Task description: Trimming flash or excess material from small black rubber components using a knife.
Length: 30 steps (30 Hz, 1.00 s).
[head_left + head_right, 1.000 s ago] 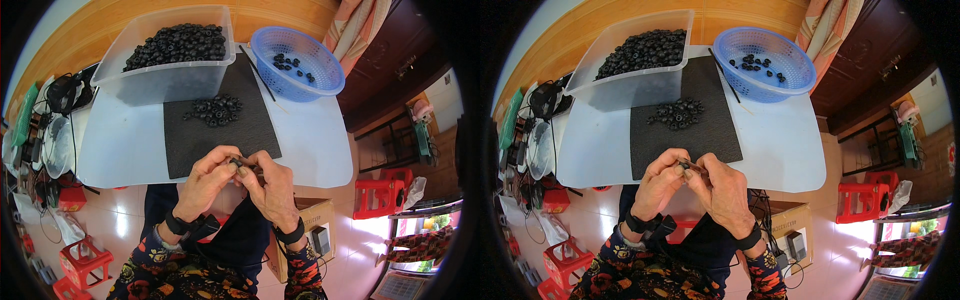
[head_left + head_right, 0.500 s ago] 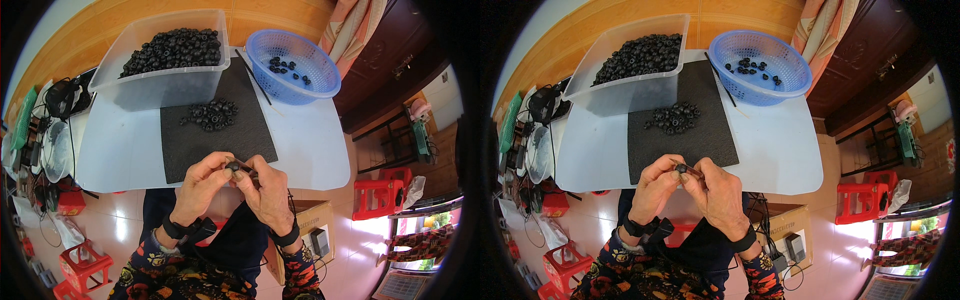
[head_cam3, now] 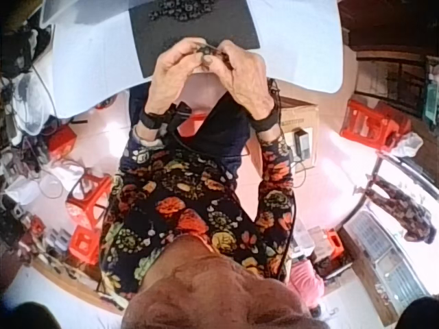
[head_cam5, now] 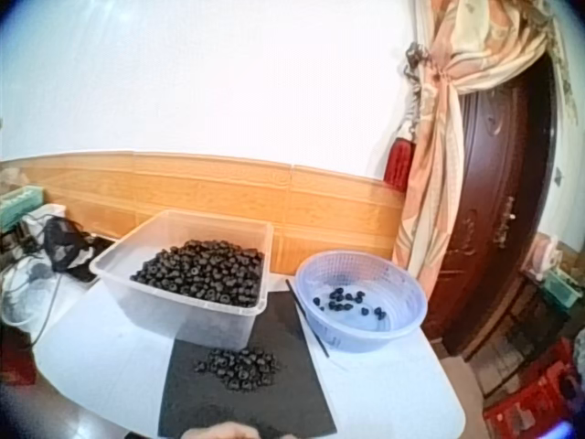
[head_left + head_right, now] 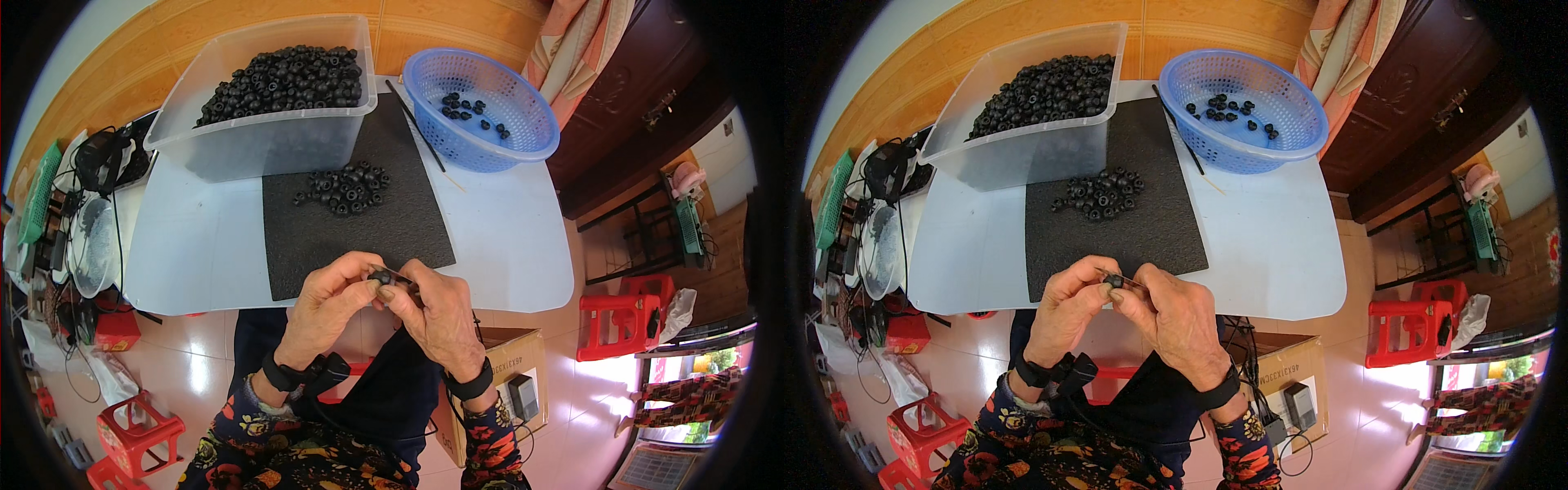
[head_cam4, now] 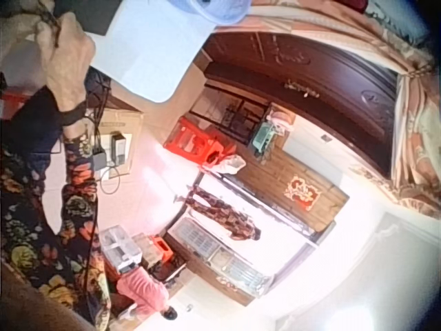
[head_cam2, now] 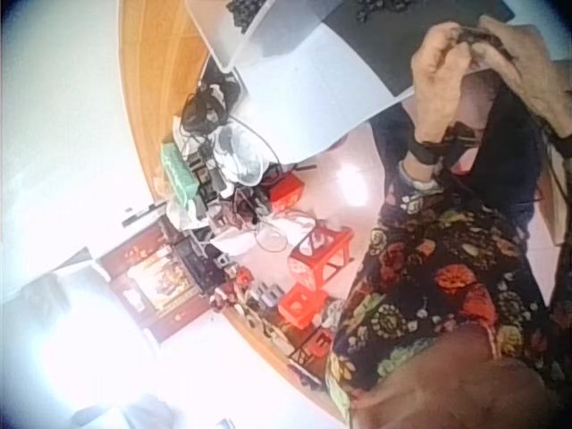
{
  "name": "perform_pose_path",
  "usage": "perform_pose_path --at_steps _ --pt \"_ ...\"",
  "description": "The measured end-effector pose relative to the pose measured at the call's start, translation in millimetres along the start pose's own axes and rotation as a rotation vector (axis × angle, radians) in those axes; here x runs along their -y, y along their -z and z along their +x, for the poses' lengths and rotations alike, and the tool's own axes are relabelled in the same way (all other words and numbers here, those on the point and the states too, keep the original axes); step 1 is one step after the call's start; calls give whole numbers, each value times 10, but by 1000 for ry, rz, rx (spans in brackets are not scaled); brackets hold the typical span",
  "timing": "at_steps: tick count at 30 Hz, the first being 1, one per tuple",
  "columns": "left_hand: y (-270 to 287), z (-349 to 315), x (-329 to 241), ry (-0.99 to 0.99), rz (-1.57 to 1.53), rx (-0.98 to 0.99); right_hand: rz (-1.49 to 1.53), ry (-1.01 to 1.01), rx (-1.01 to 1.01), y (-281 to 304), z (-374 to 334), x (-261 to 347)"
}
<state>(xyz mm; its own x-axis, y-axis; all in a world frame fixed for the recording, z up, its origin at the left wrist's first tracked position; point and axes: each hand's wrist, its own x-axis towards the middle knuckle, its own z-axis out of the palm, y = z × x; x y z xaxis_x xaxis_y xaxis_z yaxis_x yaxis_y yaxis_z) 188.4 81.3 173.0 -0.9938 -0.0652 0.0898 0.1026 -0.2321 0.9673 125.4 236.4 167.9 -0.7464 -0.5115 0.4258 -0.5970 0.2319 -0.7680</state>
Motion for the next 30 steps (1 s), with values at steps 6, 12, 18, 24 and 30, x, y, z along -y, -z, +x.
perform_pose_path --at_steps 6,12,18,24,30 --pt "18 -7 27 5 -3 11 7 -9 24 -4 3 -4" --pt "44 -22 68 15 -40 27 -57 35 34 4 22 -7" --pt "85 -70 183 8 -120 -28 -99 199 23 -82 4 -61" --pt "-3 -20 63 0 -256 19 332 -116 -70 -160 -90 -17" --pt "24 -43 81 -66 -190 65 527 -178 -107 -103 -48 -58"
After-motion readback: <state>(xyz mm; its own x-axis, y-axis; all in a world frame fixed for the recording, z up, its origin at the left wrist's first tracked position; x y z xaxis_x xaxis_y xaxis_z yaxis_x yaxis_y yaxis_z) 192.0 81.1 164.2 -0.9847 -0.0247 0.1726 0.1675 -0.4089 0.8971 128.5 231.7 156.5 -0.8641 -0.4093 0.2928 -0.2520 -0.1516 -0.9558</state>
